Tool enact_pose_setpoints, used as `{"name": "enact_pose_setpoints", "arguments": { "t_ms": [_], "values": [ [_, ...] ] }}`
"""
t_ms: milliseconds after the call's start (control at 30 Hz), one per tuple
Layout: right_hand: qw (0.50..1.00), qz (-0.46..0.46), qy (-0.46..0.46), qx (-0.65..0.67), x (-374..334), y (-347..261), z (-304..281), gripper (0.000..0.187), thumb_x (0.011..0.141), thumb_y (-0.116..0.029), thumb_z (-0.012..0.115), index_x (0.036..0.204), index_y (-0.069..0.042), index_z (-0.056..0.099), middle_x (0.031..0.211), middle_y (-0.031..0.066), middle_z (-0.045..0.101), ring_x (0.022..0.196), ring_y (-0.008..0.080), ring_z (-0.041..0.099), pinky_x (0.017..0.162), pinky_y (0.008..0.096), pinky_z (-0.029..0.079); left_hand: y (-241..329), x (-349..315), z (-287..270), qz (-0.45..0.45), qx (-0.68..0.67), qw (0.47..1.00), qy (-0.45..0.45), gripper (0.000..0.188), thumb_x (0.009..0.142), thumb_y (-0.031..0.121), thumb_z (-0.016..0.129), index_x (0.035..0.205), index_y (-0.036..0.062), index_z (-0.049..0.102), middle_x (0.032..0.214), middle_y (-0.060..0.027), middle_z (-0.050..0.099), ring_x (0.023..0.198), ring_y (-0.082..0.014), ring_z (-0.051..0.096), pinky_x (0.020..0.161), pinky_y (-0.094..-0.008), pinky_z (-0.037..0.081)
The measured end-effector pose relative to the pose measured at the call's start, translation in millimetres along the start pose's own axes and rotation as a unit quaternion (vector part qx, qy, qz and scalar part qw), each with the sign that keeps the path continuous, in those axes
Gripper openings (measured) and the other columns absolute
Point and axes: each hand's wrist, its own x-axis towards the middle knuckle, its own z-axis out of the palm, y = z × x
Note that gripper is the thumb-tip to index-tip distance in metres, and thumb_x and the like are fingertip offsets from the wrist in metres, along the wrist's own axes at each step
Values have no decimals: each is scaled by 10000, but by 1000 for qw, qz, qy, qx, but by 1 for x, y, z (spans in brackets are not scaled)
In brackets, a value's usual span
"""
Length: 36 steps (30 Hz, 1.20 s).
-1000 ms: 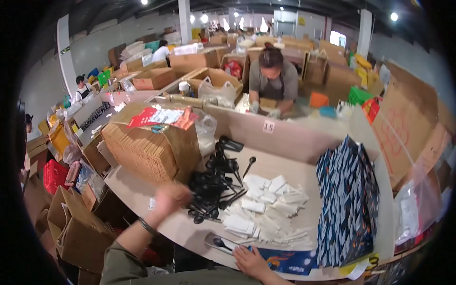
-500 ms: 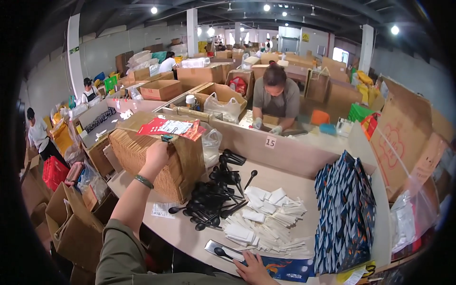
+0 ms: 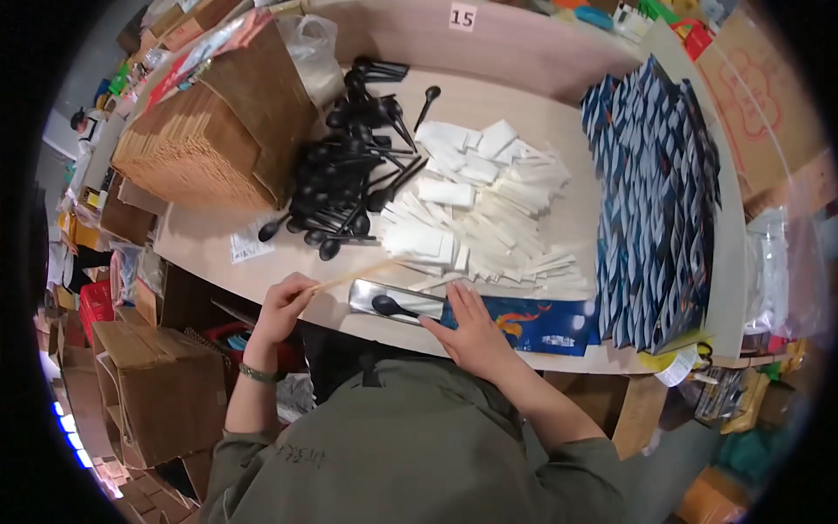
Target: Sorting various items including plastic sticks, hangers, and pouches and matching them with printed labels.
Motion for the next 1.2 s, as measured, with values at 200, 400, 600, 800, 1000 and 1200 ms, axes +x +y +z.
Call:
{"name": "enact_pose_setpoints", "arguments": {
  "t_ms": [200, 400, 600, 800, 1000, 1200],
  "values": [
    [1000, 3, 5, 1, -11, -3, 6, 393, 866, -113, 603, 1247, -207, 615, 1333, 299, 449, 1259, 480, 421, 1062, 546, 344, 2, 24, -5, -53, 96, 984, -139, 158, 895, 118, 644, 981, -9, 684, 826, -81, 606, 738, -160, 587, 683, -270, 464],
    [989, -105, 100, -26, -15, -1, 49, 415, 781, -178, 689, 1192, -222, 662, 1152, 281, 571, 1018, 427, 586, 858, 462, 500, -18, 20, 86, 62, 271, 953, -119, 161, 841, 243, 693, 892, 91, 688, 868, -164, 643, 821, -336, 629, 738, -390, 512],
    [997, -25, 68, 35, -3, -23, 19, 474, 766, -253, 730, 1150, -34, 559, 1257, 293, 487, 1156, 452, 489, 973, 508, 423, 19, 8, 115, 75, 283, 952, 90, 424, 736, 342, 789, 963, 46, 587, 937, -140, 571, 885, -338, 572, 771, -423, 488],
    [998, 16, 63, -3, 3, -21, 12, 473, 763, -293, 737, 1110, -27, 556, 1281, 320, 459, 1195, 464, 454, 1011, 522, 384, 18, 14, 116, 35, 319, 936, 142, 536, 658, 345, 832, 968, 3, 559, 1042, -187, 525, 969, -354, 529, 808, -431, 467],
    [997, 11, 79, -1, -1, -20, 20, 403, 769, -269, 717, 1057, -30, 568, 1251, 296, 501, 1164, 435, 503, 968, 491, 440, 16, 12, 123, -14, 232, 965, 119, 470, 683, 280, 820, 975, 6, 574, 1006, -185, 559, 982, -350, 544, 849, -427, 466],
    [994, -59, 90, -24, 1, -4, 33, 309, 760, -240, 701, 950, -35, 568, 1099, 244, 571, 1012, 380, 590, 814, 449, 516, -18, 10, 175, -12, 6, 993, -117, 536, 763, 189, 760, 1212, 14, 526, 1103, -151, 622, 999, -261, 609, 864, -354, 495]
  ]
}}
